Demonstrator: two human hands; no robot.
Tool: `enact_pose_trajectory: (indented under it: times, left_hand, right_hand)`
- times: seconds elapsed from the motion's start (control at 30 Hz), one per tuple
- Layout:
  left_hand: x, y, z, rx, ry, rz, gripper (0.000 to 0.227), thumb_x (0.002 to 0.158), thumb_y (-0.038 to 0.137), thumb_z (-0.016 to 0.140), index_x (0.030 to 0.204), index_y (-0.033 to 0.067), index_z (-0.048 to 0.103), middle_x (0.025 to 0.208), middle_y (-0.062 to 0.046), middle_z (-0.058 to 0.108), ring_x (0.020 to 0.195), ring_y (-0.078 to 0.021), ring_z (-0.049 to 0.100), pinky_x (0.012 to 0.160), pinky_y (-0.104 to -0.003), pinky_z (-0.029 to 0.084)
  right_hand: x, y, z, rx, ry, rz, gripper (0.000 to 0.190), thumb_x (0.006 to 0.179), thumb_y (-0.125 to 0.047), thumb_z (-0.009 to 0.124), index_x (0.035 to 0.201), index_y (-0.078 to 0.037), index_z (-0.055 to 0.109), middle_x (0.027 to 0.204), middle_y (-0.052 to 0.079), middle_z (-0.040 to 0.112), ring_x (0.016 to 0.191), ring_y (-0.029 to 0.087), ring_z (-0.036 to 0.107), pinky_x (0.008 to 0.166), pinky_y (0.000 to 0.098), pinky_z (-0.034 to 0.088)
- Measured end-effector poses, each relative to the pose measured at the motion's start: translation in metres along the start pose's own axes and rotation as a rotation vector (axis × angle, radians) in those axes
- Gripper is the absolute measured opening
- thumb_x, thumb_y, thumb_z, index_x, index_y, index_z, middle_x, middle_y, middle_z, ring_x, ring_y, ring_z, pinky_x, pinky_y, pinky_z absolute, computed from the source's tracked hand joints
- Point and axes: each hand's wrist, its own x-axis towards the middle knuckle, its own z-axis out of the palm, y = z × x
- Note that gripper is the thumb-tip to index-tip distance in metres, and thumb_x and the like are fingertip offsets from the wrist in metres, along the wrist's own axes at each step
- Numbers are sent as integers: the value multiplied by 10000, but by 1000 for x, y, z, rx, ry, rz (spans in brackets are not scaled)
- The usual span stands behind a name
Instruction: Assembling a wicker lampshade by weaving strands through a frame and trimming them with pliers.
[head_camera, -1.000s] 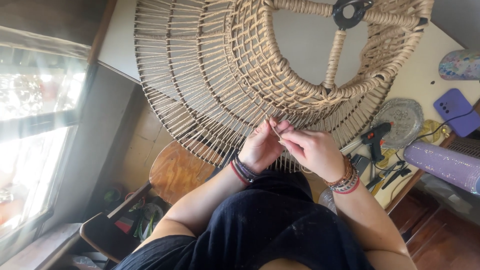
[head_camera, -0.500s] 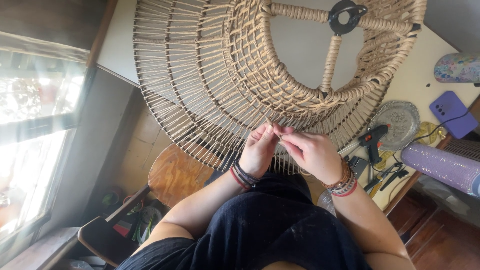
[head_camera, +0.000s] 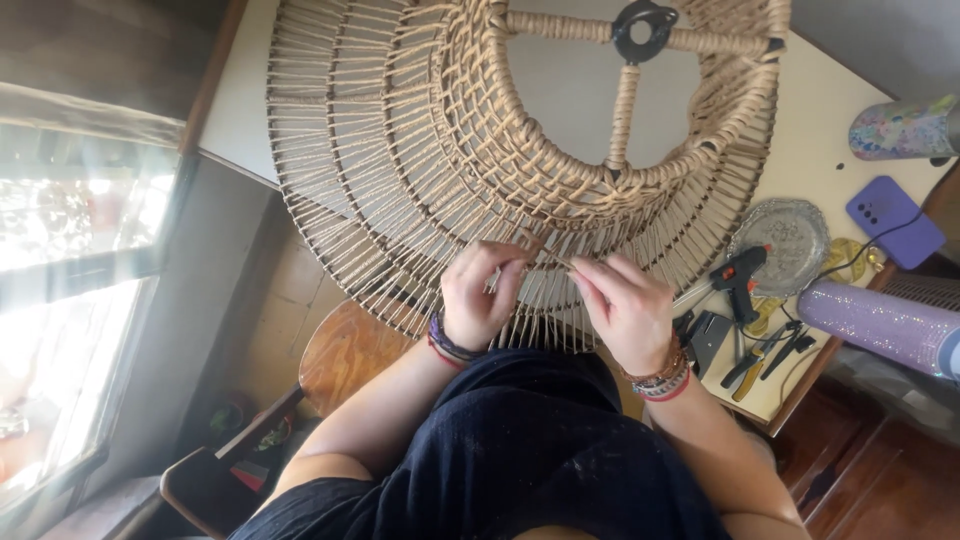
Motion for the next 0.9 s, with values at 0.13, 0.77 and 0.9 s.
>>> enact_pose_trajectory:
  times: [0.13, 0.77, 0.9]
  left_hand:
    - [37, 27, -11, 267, -88, 175, 142, 919, 180, 753, 1058, 154, 740, 941, -22, 653, 839, -252, 668, 758, -369, 584]
    - [-66, 105, 55, 486, -395, 575, 288, 888, 233, 669, 1161, 143, 694, 1123, -70, 648, 1313, -359, 548, 1116, -585, 341]
    - [-130, 194, 98, -247, -842, 535, 692, 1029, 387, 536, 1530, -63, 375, 1164, -260, 661, 1052, -448, 695, 867, -570, 573]
  right_hand:
    - [-15, -7, -12, 92, 24, 59, 134, 970, -92, 670, 1034, -53, 781, 675, 68, 627, 526, 163, 585, 433, 237, 463]
    - [-218, -10, -152, -39, -88, 461, 121, 943, -201, 698, 943, -113, 781, 758, 126, 739, 696, 332, 719, 547, 404, 562]
    - [-261, -22, -144, -110, -218, 461, 130, 835, -183, 752, 837, -53, 746, 738, 195, 724, 735, 425, 690, 620, 537, 571]
